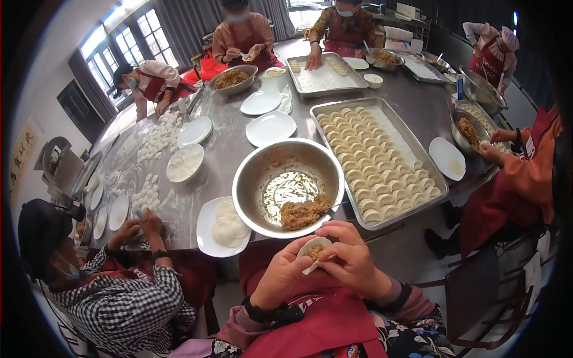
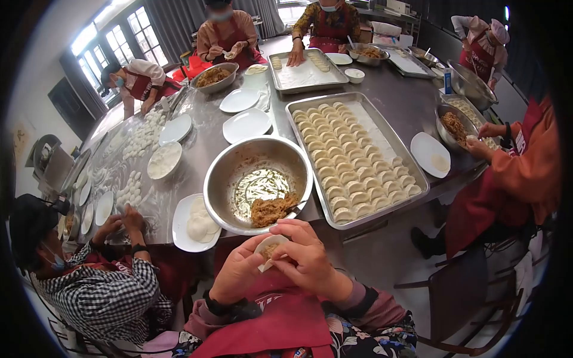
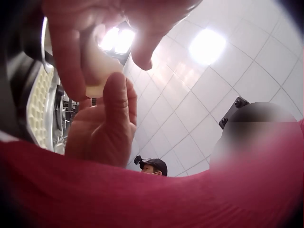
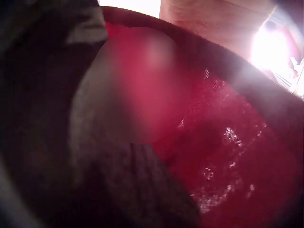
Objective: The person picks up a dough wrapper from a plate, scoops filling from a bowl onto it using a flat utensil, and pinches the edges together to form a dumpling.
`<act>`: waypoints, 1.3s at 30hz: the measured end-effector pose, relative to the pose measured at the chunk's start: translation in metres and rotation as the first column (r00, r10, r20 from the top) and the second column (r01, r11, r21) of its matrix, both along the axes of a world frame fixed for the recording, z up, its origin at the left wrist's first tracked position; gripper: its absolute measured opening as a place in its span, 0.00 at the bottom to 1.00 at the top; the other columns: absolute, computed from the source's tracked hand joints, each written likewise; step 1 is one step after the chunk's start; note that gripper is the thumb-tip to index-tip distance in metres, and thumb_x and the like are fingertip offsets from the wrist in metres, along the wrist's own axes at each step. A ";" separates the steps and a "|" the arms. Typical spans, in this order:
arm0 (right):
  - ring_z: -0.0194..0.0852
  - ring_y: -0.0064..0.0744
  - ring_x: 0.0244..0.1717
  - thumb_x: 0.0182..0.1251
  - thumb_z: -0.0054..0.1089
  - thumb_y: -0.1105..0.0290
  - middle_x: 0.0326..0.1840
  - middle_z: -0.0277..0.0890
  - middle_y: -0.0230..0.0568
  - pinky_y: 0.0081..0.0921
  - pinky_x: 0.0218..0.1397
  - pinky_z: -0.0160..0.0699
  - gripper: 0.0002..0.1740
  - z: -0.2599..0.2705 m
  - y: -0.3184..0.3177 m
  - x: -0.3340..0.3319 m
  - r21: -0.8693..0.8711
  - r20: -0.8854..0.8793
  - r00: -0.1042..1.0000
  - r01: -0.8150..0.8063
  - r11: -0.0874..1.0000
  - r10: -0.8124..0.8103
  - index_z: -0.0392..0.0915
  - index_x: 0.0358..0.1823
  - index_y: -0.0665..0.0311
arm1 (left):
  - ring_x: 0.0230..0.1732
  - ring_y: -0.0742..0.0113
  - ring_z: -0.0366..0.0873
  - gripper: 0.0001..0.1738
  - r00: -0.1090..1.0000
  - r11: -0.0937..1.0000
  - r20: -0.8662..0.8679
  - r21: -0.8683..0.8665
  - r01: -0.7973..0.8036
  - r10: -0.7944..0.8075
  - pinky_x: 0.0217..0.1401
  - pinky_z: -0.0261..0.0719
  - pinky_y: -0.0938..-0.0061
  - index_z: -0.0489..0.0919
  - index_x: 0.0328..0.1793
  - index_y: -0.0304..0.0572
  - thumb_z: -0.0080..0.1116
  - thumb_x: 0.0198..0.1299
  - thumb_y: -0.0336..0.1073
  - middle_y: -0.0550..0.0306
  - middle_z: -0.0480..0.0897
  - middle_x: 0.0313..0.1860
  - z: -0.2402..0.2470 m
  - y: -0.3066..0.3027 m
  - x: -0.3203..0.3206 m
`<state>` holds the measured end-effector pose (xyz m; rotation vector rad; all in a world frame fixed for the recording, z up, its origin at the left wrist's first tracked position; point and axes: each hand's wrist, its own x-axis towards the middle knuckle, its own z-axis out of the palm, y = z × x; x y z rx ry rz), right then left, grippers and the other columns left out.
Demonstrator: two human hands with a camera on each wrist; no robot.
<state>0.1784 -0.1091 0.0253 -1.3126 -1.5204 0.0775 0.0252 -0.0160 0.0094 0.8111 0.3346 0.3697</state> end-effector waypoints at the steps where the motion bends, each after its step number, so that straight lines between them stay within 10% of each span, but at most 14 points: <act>1: 0.68 0.50 0.59 0.43 0.68 0.77 0.51 0.75 0.44 0.39 0.58 0.70 0.09 -0.001 0.003 -0.002 -0.031 -0.038 0.999 -0.027 0.999 0.026 0.77 0.27 0.64 | 0.61 0.66 0.71 0.34 0.999 1.000 -0.040 0.029 0.013 -0.012 0.65 0.69 0.72 0.61 0.69 0.31 0.61 0.59 0.33 0.53 0.73 0.60 0.000 0.000 -0.001; 8: 0.69 0.48 0.58 0.45 0.66 0.79 0.51 0.74 0.46 0.38 0.58 0.69 0.08 -0.009 0.019 -0.012 -0.059 -0.145 0.984 -0.113 0.992 0.104 0.77 0.27 0.64 | 0.60 0.65 0.72 0.41 0.996 0.985 -0.086 0.171 0.000 0.015 0.63 0.72 0.72 0.60 0.70 0.33 0.69 0.51 0.32 0.54 0.72 0.60 0.009 0.004 -0.009; 11: 0.69 0.48 0.57 0.45 0.66 0.80 0.51 0.74 0.47 0.38 0.58 0.70 0.08 -0.015 0.017 -0.010 -0.070 -0.218 0.972 -0.109 0.992 0.091 0.76 0.28 0.64 | 0.61 0.64 0.72 0.42 0.999 0.998 -0.038 0.062 0.020 -0.017 0.65 0.71 0.70 0.58 0.71 0.32 0.68 0.53 0.35 0.52 0.72 0.61 0.004 0.007 -0.012; 13: 0.69 0.48 0.58 0.46 0.67 0.79 0.52 0.74 0.47 0.38 0.58 0.69 0.09 -0.020 0.016 -0.006 -0.059 -0.187 0.978 -0.105 0.993 0.092 0.77 0.29 0.64 | 0.62 0.63 0.71 0.43 0.986 0.934 0.165 -0.345 0.088 -0.031 0.66 0.71 0.67 0.56 0.71 0.31 0.67 0.55 0.39 0.51 0.70 0.62 -0.009 0.011 -0.010; 17: 0.69 0.48 0.58 0.46 0.67 0.79 0.52 0.74 0.46 0.38 0.59 0.69 0.09 -0.019 0.021 -0.007 -0.067 -0.102 0.986 -0.138 0.988 0.131 0.78 0.30 0.64 | 0.62 0.63 0.71 0.42 0.978 0.911 0.202 -0.394 0.123 -0.044 0.66 0.72 0.67 0.55 0.72 0.30 0.63 0.57 0.39 0.51 0.69 0.63 -0.014 0.012 -0.012; 23: 0.66 0.46 0.60 0.48 0.65 0.78 0.52 0.75 0.45 0.39 0.62 0.65 0.06 -0.029 0.031 -0.008 -0.152 -0.250 0.954 -0.205 0.967 0.163 0.78 0.29 0.65 | 0.57 0.68 0.74 0.36 0.984 0.990 -0.174 0.130 0.048 -0.025 0.59 0.76 0.74 0.61 0.69 0.32 0.61 0.53 0.22 0.53 0.73 0.58 -0.009 0.007 -0.010; 33: 0.67 0.42 0.61 0.51 0.65 0.77 0.56 0.72 0.45 0.34 0.63 0.65 0.09 -0.034 0.035 -0.006 -0.156 -0.390 0.885 -0.335 0.929 0.254 0.80 0.36 0.65 | 0.52 0.70 0.76 0.24 0.965 0.956 -0.241 0.291 -0.029 0.102 0.52 0.79 0.77 0.68 0.63 0.32 0.56 0.58 0.22 0.53 0.77 0.53 -0.019 0.003 -0.014; 35: 0.71 0.39 0.56 0.53 0.65 0.77 0.55 0.72 0.46 0.30 0.56 0.71 0.12 -0.020 0.031 -0.003 -0.067 -0.454 0.871 -0.245 0.967 0.189 0.80 0.41 0.65 | 0.53 0.69 0.77 0.25 0.960 0.762 -0.138 0.639 -0.103 0.246 0.54 0.78 0.78 0.69 0.65 0.34 0.57 0.59 0.23 0.52 0.78 0.56 -0.015 0.006 -0.014; 39: 0.76 0.30 0.36 0.56 0.62 0.78 0.42 0.75 0.42 0.20 0.36 0.75 0.12 -0.034 0.027 0.000 -0.071 -0.378 0.924 0.034 0.997 -0.058 0.79 0.43 0.66 | 0.58 0.66 0.76 0.29 0.942 0.781 -0.041 0.572 -0.251 0.332 0.59 0.75 0.76 0.68 0.67 0.33 0.55 0.57 0.17 0.47 0.76 0.60 -0.004 0.000 -0.013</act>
